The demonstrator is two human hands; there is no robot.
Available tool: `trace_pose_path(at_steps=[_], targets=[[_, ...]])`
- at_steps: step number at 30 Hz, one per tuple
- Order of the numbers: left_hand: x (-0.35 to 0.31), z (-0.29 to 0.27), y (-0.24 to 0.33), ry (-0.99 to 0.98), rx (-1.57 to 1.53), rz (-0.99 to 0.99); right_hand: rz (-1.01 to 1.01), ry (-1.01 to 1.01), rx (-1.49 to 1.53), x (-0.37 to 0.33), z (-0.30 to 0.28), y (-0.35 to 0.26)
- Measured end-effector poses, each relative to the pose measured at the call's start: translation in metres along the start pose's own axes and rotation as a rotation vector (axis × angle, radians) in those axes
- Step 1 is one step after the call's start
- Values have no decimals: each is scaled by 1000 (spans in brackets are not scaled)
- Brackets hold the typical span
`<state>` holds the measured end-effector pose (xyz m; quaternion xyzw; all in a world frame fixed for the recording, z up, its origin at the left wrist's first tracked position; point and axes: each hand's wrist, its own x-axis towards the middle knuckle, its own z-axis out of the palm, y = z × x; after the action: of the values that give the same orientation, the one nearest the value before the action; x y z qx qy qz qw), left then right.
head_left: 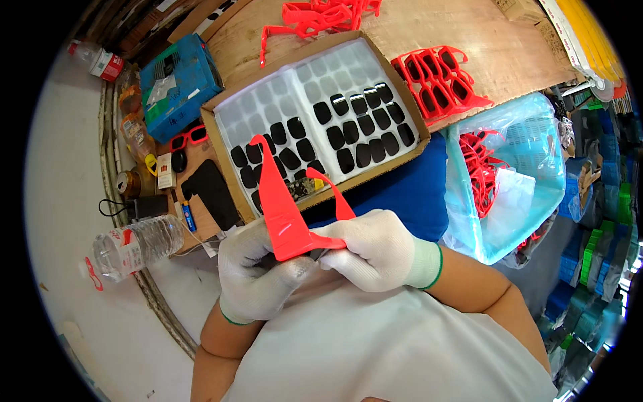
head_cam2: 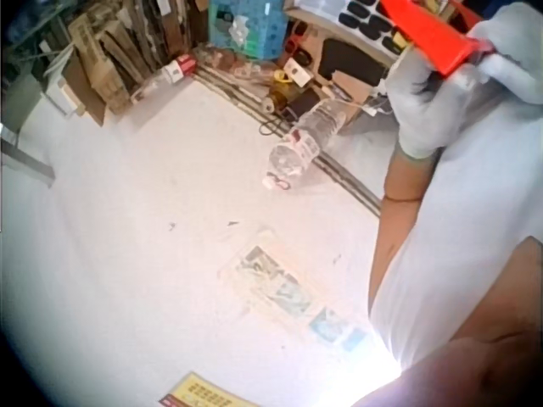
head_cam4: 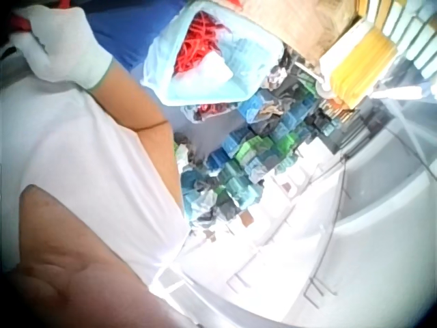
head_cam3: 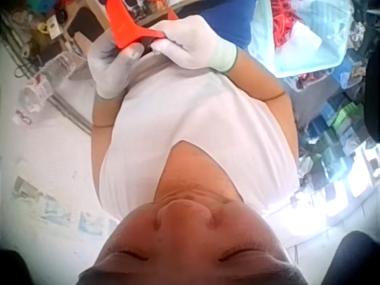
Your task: The person assembles red sunglasses by inserting black lenses into red frames. They repeatedly pick up a frame, place a lens into each side, and set the completed pair aside. The process is repeated multiple times with consistent hand movements.
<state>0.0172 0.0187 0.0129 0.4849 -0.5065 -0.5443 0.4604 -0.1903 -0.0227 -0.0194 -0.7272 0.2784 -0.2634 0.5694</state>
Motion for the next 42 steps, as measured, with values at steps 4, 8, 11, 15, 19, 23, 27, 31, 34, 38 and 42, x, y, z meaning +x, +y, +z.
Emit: trace_pose_path(at_steps=[4,8,11,15,19,23,27,31,34,38,42], targets=[[-3,-2,-3,4,-108,-104,-32,2,23,5,-5,0],[1,3,-4,52,-228,-145,107,-23,59,8,-17,-6],[5,-3,-13,-21,-151,-91,229,22,69,6,-15,-12],[3,4,-24,79,-140,-132,323,155,181,3,2,-9],[9,15,-24,173,42,-111,369,209,121,8,7,-11],[8,21,-26,235,196,-24,376,254,72,10,12,-16],[6,22,-26,256,247,-43,392,260,66,10,13,-19],[7,24,-21,282,337,30,335,297,21,10,17,-18],[6,25,-26,311,361,116,222,336,-58,10,18,-19],[6,24,-22,281,257,104,250,261,44,9,10,-19],[10,14,-17,208,103,7,339,181,462,6,1,-18]])
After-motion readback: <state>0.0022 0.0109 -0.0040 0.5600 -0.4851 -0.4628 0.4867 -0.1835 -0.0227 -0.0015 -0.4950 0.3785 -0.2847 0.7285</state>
